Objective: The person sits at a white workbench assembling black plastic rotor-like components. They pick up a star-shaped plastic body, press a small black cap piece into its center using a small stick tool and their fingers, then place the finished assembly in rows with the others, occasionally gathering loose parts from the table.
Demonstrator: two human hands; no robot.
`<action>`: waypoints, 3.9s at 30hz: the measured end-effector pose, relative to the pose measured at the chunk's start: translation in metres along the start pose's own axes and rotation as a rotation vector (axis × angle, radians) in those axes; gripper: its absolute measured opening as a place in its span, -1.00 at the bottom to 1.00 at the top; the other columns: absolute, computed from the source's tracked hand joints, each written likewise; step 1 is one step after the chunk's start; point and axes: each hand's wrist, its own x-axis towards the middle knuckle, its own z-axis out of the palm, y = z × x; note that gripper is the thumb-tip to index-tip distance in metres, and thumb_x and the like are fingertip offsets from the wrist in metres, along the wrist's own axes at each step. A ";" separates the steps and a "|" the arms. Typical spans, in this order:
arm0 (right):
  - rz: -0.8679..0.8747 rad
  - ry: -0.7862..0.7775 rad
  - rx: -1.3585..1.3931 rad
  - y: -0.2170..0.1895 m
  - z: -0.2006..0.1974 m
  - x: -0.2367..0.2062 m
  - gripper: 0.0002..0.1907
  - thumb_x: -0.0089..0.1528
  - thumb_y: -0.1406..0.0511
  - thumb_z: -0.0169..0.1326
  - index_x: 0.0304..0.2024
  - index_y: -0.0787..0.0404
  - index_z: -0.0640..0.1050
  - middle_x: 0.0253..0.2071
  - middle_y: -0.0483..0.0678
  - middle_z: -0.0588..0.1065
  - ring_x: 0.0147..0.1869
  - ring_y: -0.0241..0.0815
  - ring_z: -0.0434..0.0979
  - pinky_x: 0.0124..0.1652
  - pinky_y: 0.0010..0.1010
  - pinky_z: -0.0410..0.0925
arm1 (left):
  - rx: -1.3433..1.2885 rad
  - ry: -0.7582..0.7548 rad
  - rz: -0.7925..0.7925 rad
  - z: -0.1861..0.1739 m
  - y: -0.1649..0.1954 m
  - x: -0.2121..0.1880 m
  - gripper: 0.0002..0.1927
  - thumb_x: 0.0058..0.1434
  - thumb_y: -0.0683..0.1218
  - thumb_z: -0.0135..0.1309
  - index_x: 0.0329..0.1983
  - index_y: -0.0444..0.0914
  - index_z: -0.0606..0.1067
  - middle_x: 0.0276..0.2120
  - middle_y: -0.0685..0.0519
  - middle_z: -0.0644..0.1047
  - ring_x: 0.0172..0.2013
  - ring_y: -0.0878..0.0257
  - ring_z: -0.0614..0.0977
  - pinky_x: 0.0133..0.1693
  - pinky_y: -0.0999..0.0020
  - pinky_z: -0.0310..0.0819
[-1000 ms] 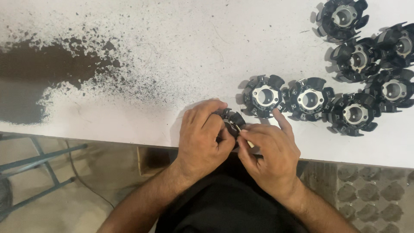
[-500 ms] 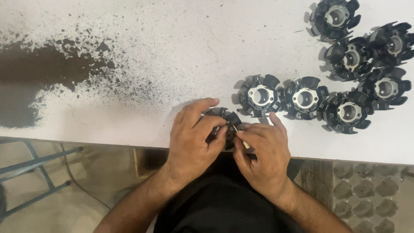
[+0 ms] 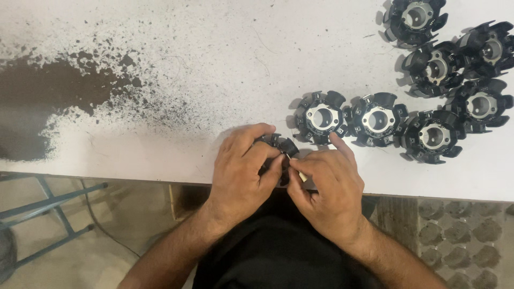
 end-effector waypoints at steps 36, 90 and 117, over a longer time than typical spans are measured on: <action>-0.030 0.063 -0.014 0.006 0.004 0.003 -0.70 0.12 0.48 0.31 -0.17 0.20 0.51 -0.22 -0.06 0.55 -0.09 -0.13 0.59 0.41 0.04 0.15 | 0.209 -0.135 0.028 -0.026 0.011 0.020 -0.80 0.19 -0.15 0.23 -0.20 -0.28 0.47 -0.04 -0.04 0.49 -0.06 -0.03 0.55 -0.04 0.10 0.46; -0.163 0.068 -0.064 0.010 0.017 -0.005 -0.69 0.09 0.52 0.31 -0.16 0.19 0.54 -0.21 -0.05 0.49 0.04 -0.05 0.53 0.35 0.10 0.25 | -0.003 -0.150 0.014 -0.028 0.002 0.000 -0.86 0.13 -0.24 0.15 -0.24 -0.32 0.51 -0.03 -0.07 0.60 -0.20 0.02 0.67 -0.19 0.19 0.58; 0.097 0.186 0.150 0.025 -0.014 -0.038 -0.74 0.17 0.46 0.22 -0.11 0.18 0.49 -0.20 -0.07 0.58 0.07 -0.08 0.62 0.46 0.13 0.17 | 0.317 -0.033 0.169 -0.034 0.030 0.005 -0.14 0.04 0.29 0.30 0.23 -0.36 0.39 0.12 -0.29 0.40 0.17 -0.21 0.41 0.12 -0.14 0.32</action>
